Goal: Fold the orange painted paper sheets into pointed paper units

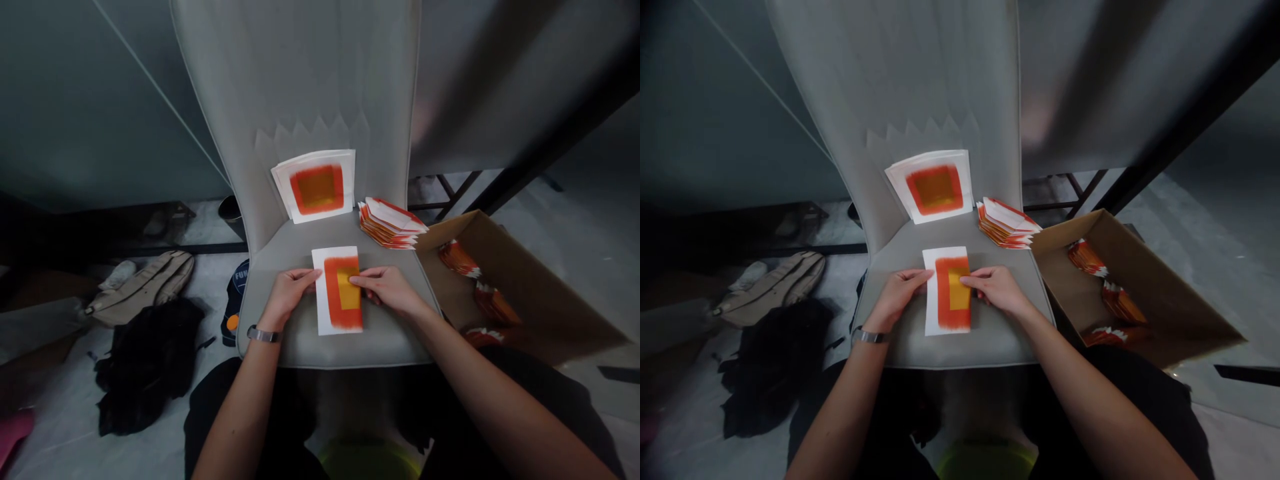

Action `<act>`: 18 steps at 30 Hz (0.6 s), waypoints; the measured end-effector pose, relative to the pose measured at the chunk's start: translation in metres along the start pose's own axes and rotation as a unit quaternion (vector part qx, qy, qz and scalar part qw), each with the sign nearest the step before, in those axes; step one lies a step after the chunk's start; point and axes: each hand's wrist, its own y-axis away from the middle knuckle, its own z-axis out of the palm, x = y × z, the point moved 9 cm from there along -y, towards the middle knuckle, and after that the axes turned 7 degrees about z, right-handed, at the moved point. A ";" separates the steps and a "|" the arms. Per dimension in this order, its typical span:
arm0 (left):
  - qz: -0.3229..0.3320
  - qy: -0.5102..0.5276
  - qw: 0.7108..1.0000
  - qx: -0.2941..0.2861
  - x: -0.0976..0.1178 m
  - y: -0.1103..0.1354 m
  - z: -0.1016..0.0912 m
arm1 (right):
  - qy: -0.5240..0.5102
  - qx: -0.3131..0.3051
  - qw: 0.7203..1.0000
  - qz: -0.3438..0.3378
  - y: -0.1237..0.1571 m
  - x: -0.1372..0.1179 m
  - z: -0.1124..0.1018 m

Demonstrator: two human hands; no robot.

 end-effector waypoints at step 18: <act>-0.006 0.006 1.000 -0.019 -0.002 0.000 0.008 | 0.010 0.019 1.000 -0.023 0.013 -0.014 -0.009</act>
